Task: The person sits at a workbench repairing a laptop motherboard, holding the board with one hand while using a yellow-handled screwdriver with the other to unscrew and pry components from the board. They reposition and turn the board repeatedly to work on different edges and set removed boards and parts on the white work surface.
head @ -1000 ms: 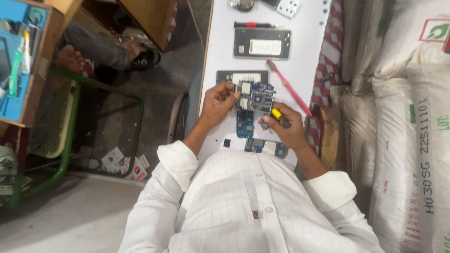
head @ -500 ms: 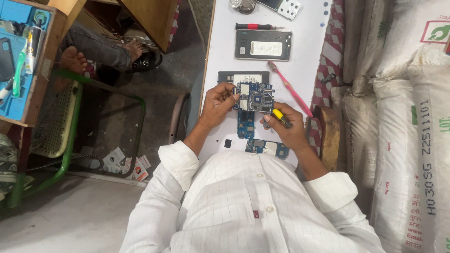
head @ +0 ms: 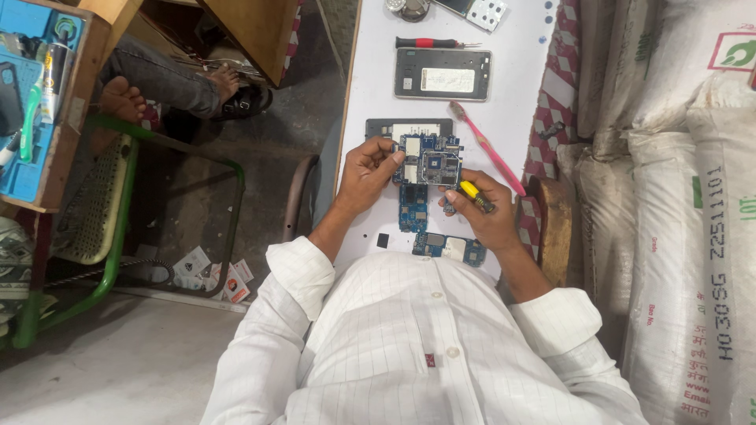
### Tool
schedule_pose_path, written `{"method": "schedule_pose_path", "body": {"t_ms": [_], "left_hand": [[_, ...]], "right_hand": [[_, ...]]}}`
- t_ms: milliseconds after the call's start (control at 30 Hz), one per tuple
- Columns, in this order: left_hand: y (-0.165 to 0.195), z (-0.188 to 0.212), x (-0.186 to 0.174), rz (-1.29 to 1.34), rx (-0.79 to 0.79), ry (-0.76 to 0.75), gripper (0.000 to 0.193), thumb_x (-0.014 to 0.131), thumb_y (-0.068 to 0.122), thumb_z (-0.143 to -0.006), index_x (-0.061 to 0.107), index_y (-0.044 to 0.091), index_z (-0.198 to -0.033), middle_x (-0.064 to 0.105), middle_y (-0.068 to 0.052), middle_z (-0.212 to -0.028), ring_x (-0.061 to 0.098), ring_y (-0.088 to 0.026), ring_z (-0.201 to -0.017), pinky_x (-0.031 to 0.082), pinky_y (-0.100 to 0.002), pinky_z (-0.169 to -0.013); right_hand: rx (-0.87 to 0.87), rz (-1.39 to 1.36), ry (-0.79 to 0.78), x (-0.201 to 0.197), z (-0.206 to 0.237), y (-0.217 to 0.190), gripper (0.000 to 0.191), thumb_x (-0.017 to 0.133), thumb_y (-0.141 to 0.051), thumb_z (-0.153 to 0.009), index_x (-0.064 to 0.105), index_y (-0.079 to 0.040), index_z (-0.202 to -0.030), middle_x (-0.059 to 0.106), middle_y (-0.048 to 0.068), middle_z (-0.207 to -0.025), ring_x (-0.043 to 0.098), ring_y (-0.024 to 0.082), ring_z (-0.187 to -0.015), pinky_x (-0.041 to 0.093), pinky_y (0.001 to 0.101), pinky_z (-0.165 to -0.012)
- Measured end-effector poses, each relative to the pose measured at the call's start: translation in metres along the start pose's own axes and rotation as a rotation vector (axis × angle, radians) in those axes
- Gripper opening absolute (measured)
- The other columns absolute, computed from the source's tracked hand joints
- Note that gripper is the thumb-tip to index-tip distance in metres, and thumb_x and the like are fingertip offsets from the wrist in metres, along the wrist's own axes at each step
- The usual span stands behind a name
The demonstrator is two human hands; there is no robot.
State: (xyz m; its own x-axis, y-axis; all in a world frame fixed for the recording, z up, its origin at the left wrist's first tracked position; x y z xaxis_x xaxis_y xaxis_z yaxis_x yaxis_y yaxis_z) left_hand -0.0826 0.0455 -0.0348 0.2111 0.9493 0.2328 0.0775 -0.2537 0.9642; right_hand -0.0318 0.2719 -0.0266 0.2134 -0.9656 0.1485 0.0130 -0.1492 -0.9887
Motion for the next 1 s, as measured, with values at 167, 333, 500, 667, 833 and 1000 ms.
{"method": "schedule_pose_path", "body": {"t_ms": [167,333,500,667,833,1000], "left_hand": [[0.0013,0.0003,0.0010,0.049,-0.003,-0.020,0.011,0.066,0.012,-0.104,0.067,0.002,-0.108,0.067,0.001,-0.082,0.057,-0.002,-0.067,0.046,-0.018,-0.056],[0.0013,-0.0011,0.0015,0.026,-0.026,-0.021,0.013,0.063,0.014,-0.105,0.064,0.002,-0.109,0.068,0.001,-0.083,0.060,-0.002,-0.068,0.051,-0.019,-0.056],[-0.0009,0.0013,0.0018,-0.106,-0.013,-0.014,0.015,0.060,0.018,-0.107,0.062,0.003,-0.110,0.066,0.002,-0.081,0.058,-0.001,-0.066,0.052,-0.018,-0.054],[-0.0017,0.0035,0.0016,-0.158,-0.051,0.008,0.016,0.061,0.020,-0.107,0.062,0.004,-0.109,0.065,0.002,-0.080,0.054,0.001,-0.064,0.048,-0.017,-0.051],[-0.0009,0.0024,0.0026,-0.101,-0.058,0.017,0.018,0.061,0.020,-0.106,0.063,0.004,-0.113,0.067,0.001,-0.084,0.057,0.000,-0.067,0.049,-0.017,-0.051],[-0.0006,0.0016,0.0031,-0.059,-0.032,0.015,0.023,0.062,0.019,-0.106,0.064,0.002,-0.120,0.071,0.000,-0.089,0.062,-0.001,-0.070,0.052,-0.017,-0.052]], "right_hand": [[0.007,0.004,0.007,0.0008,-0.0006,-0.0013,0.032,0.068,-0.007,-0.098,0.063,0.004,-0.127,0.073,0.013,-0.110,0.074,0.015,-0.093,0.062,0.0251,-0.072],[-0.019,-0.009,0.008,0.0018,-0.0021,-0.0029,0.031,0.069,-0.006,-0.099,0.063,0.004,-0.127,0.073,0.013,-0.109,0.073,0.015,-0.092,0.061,0.0252,-0.074],[-0.001,-0.019,0.013,0.0025,-0.0013,-0.0025,0.032,0.069,-0.006,-0.098,0.063,0.004,-0.127,0.073,0.012,-0.109,0.073,0.015,-0.092,0.062,0.0260,-0.076],[0.006,0.002,0.019,0.0033,-0.0008,-0.0026,0.031,0.069,-0.006,-0.098,0.063,0.004,-0.127,0.072,0.012,-0.108,0.073,0.015,-0.091,0.062,0.0265,-0.076],[-0.011,-0.012,0.032,0.0031,-0.0010,-0.0035,0.031,0.069,-0.006,-0.099,0.063,0.005,-0.127,0.073,0.012,-0.108,0.072,0.014,-0.090,0.061,0.0262,-0.076],[-0.014,0.007,0.048,0.0040,-0.0011,-0.0038,0.030,0.069,-0.005,-0.098,0.063,0.005,-0.127,0.073,0.012,-0.107,0.072,0.014,-0.090,0.061,0.0260,-0.076]]}}
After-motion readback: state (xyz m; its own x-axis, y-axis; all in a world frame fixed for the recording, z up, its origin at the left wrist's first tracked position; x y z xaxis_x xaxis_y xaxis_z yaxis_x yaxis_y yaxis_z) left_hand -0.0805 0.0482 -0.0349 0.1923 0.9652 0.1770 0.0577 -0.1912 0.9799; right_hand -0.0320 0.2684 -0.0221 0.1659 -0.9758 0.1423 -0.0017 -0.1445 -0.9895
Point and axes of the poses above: each hand's wrist, its own z-axis away from the middle knuckle, its own x-axis out of the palm, y = z × x, the point moved 2 cm from there along -z, towards the middle knuckle
